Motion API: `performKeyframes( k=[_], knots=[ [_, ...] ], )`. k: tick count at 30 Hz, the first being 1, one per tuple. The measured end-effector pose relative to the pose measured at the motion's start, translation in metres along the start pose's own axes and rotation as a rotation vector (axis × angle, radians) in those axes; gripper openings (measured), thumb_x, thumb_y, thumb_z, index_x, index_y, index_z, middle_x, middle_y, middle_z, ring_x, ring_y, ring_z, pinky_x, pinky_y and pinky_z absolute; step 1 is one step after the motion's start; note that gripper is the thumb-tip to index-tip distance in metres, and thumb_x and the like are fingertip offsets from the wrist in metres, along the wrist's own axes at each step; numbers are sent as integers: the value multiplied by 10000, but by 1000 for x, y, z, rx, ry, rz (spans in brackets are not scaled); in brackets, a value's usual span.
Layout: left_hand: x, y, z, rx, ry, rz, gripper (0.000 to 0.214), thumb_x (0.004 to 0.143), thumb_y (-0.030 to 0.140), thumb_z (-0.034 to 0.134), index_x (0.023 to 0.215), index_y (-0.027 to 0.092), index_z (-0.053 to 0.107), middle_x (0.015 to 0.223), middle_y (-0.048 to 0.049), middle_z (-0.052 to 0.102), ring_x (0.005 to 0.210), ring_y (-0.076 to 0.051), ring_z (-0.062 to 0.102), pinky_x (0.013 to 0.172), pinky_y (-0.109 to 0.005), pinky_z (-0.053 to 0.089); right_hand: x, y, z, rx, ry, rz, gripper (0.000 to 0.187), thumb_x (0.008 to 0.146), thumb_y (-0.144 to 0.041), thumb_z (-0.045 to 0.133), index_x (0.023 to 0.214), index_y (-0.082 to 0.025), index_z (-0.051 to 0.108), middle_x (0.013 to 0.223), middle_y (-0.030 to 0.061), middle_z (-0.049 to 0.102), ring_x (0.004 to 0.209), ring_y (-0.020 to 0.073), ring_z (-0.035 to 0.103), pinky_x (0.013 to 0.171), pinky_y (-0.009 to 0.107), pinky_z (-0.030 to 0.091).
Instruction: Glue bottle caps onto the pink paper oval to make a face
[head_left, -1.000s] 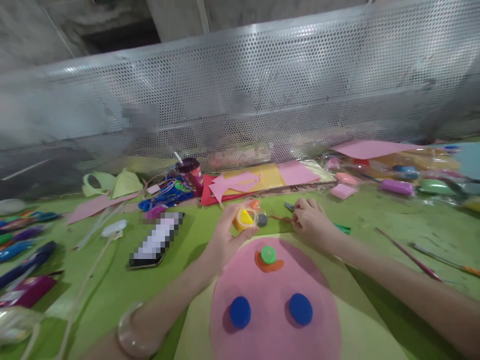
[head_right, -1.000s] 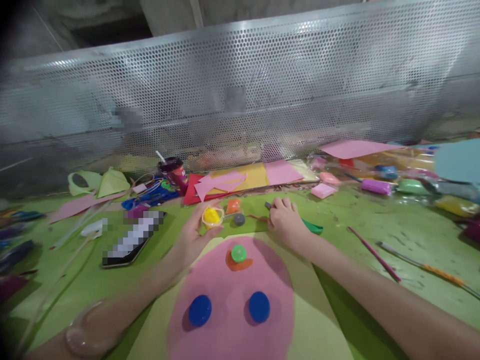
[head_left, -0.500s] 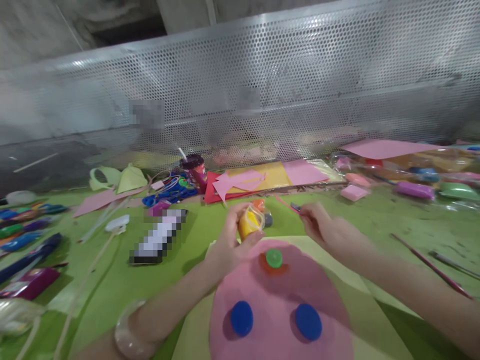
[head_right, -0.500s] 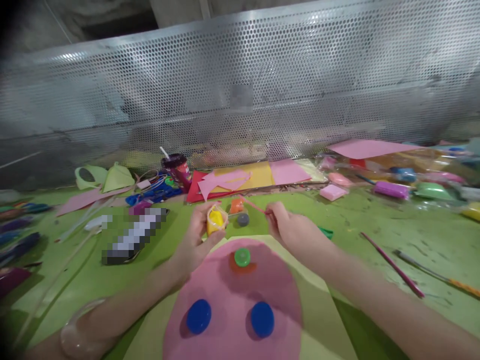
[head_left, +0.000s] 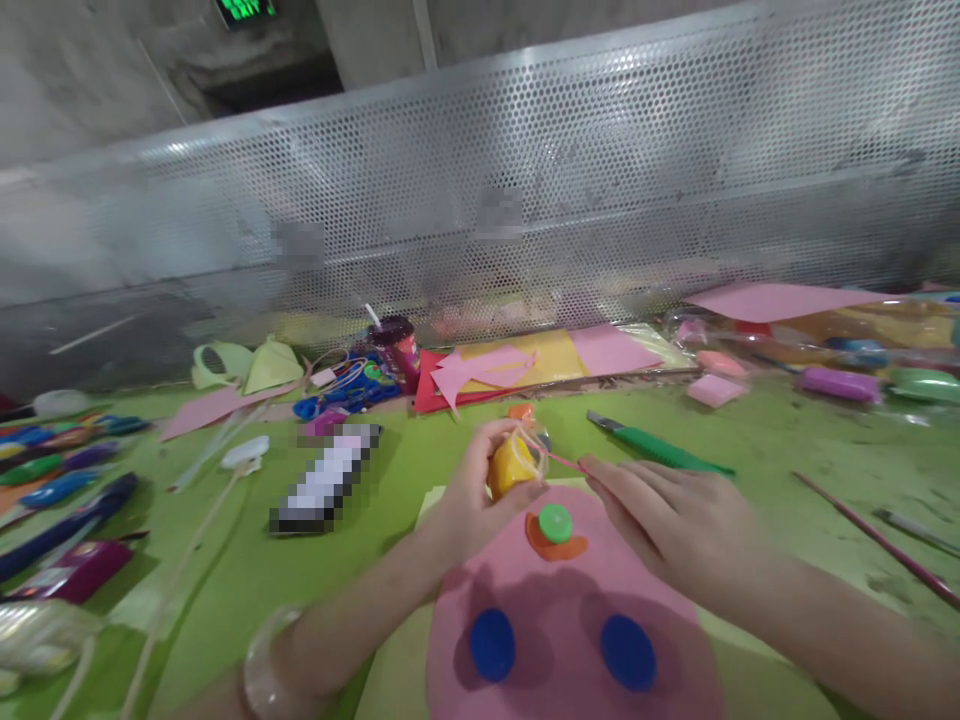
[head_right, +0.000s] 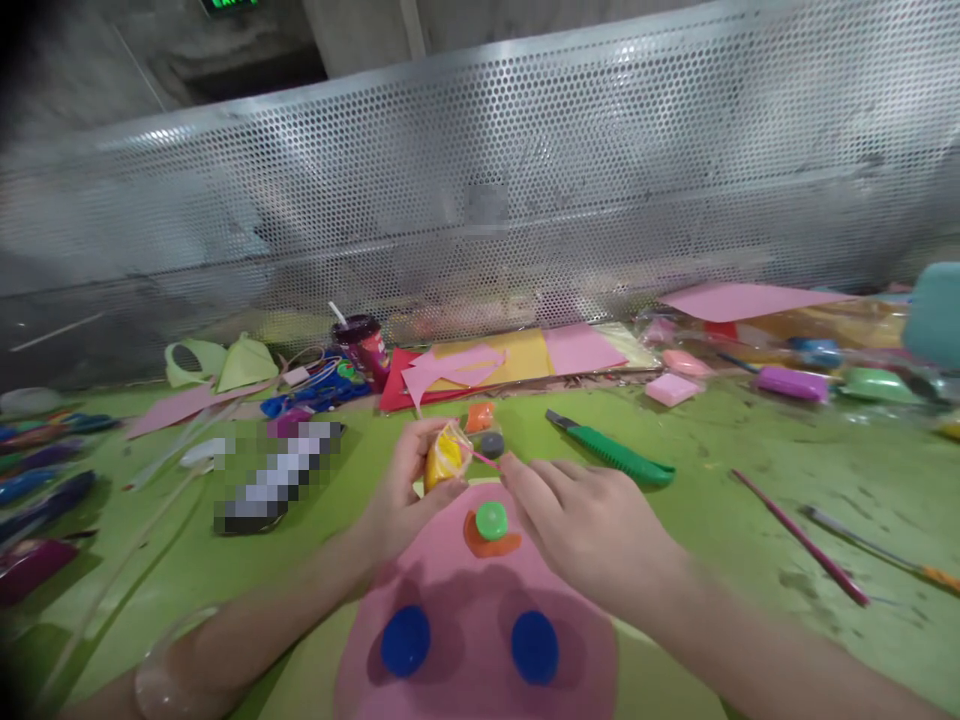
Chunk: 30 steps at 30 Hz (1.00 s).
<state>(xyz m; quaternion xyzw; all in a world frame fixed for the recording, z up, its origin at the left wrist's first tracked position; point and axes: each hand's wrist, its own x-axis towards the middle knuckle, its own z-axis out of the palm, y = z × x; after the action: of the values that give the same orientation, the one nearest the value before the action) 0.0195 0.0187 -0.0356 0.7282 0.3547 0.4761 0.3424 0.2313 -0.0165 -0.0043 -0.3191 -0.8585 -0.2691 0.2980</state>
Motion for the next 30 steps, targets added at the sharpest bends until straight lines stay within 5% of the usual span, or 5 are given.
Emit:
performKeyframes(
  k=[8,17,24,30],
  knots=[
    [-4,1,-1,69,-76,0,514,788,359,644,1227,232,410,1206,-90,554,1059,-224,570,888,-373,489,0,-4,0,-32,-5,-55,309,875,-47,373,1149,-90,509,717,39,684,581,168,637,430,273,428],
    [-3,-2,-3,140,-105,55,506,781,360,648,1221,239,429,1264,-92,545,1121,-236,548,966,-399,442,-1,-2,2,160,-97,-6,320,878,-79,351,1041,-164,613,768,51,710,591,152,654,470,240,451],
    [8,1,-7,170,-173,-63,477,790,367,633,1223,253,469,1240,-75,571,1117,-244,555,930,-422,464,-3,2,13,163,-99,166,291,918,-150,344,1009,-155,621,814,69,730,578,178,673,449,259,448],
    [28,-7,0,489,-186,143,497,755,439,664,1206,266,546,1289,-66,560,1282,-270,394,1078,-503,267,-8,6,25,232,-222,402,253,907,-180,390,1005,-173,622,682,20,712,520,163,651,439,248,434]
  ],
)
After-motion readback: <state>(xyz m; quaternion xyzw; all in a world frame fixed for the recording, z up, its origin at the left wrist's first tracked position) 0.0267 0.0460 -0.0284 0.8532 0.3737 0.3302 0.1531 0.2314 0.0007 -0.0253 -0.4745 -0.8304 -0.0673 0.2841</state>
